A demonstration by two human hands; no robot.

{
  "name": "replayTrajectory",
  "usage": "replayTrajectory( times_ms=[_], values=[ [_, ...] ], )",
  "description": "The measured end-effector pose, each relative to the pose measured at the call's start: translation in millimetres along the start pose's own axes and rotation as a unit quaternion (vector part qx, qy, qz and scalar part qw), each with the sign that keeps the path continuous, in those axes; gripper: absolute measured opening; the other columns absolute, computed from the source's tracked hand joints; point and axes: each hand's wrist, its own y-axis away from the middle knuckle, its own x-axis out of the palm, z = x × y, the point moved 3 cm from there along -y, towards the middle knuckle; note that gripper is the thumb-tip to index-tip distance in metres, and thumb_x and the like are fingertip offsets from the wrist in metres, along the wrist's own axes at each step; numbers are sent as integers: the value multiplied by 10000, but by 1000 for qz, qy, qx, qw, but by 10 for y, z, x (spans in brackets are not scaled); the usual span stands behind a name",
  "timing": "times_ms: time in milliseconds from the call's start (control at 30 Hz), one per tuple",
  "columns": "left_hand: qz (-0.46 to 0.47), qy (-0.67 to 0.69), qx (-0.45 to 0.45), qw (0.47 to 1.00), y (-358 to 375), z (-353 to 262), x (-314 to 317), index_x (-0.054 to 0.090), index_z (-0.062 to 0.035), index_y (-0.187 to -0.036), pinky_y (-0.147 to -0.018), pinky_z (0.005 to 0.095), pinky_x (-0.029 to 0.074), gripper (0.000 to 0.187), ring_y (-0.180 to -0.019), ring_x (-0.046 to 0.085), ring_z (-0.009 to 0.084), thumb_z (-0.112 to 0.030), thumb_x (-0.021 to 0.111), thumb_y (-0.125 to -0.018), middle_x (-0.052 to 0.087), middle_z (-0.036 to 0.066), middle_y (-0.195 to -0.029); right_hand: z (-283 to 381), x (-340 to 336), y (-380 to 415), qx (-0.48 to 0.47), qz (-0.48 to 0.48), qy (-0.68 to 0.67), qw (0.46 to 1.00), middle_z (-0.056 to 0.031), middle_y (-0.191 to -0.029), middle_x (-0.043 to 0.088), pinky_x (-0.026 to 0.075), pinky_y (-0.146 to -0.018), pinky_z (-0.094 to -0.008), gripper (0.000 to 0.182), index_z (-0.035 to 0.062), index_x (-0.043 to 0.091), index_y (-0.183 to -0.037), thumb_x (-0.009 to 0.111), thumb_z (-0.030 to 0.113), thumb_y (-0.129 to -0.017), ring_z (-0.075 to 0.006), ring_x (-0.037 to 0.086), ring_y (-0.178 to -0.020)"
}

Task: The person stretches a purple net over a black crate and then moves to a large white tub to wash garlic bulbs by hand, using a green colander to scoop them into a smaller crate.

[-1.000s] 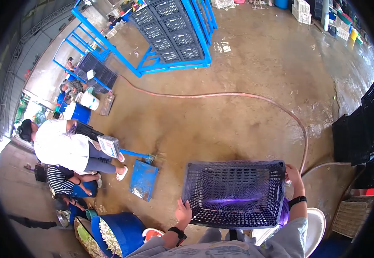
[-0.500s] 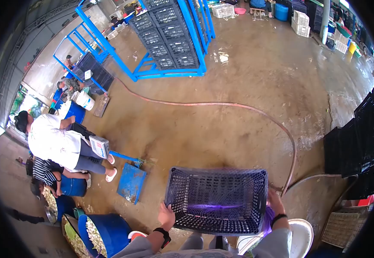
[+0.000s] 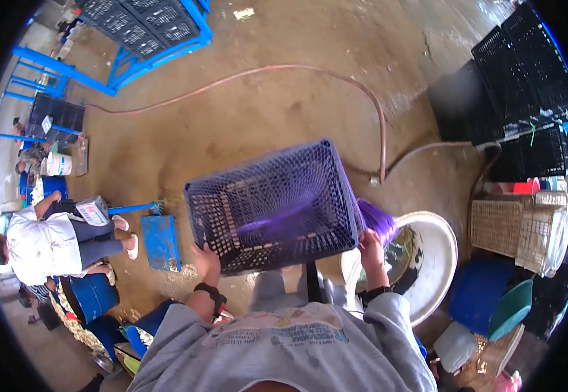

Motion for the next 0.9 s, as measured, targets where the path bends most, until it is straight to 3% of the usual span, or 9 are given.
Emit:
replayTrajectory(
  times_ms=[133,233,300,367,500,633,700,867,900],
  values=[
    [-4,6,6,1000,-78,40,7,374,-79,-1222,-744,476,435,416,-907,560,395,-298,469,-881,556,195,-1077,-83,-105,-162,-67,82,-47,993,9,-648,468,387,-524,-240,92,90,525,-829,485,144,-893,-117,462,-570],
    [-26,12,13,1000,-19,19,-77,398,-70,-1200,-724,454,445,400,-850,581,359,-292,482,-878,577,180,-988,-261,-227,-590,-57,8,124,991,4,-713,546,425,-575,-233,111,58,565,-915,527,153,-871,-98,512,-628],
    [65,103,31,992,-11,-51,-193,416,-59,-1181,-718,433,448,391,-840,588,319,-293,489,-877,578,163,-980,-235,-316,-912,-157,3,327,932,-23,-735,584,439,-554,-221,185,54,573,-988,580,136,-823,-96,541,-631],
    [159,232,10,960,-17,-104,-380,451,-31,-1171,-740,369,440,409,-852,575,222,-307,502,-873,580,124,-980,78,-141,-826,-78,18,285,955,-10,-775,590,435,-553,-209,220,66,554,-1034,551,159,-834,-100,540,-631],
    [85,394,71,913,-395,675,110,459,-35,-1237,-791,301,406,458,-930,517,147,-334,473,-890,571,114,-1016,572,610,-325,-139,75,299,941,20,-760,573,365,-451,-174,283,88,505,-1150,478,194,-888,-40,441,-539],
    [134,514,-176,829,-140,1133,159,462,-91,-1233,-812,302,417,395,-989,511,168,-292,450,-893,548,95,-1071,316,332,-555,-4,125,380,917,-11,-895,614,458,-604,-213,266,99,526,-1138,438,166,-896,-110,575,-681],
    [176,557,-302,753,-36,1524,548,488,-156,-1203,-807,313,423,321,-1024,498,172,-248,408,-907,526,56,-1072,14,215,-521,24,147,189,971,-24,-898,630,488,-632,-258,253,113,536,-1117,432,164,-892,-140,603,-714],
    [306,581,-198,728,513,1423,910,488,-81,-1103,-704,335,515,245,-920,597,222,-177,395,-898,590,91,-1022,-132,37,-153,100,83,258,957,-46,-867,648,523,-644,-344,233,126,549,-1072,425,162,-878,-181,631,-738],
    [302,540,-121,776,462,1446,1044,489,-71,-1093,-704,335,515,240,-914,599,222,-172,397,-895,591,95,-1018,-143,24,-158,107,98,240,960,-49,-868,649,523,-637,-352,230,128,550,-1068,427,163,-877,-183,631,-736]
  ],
)
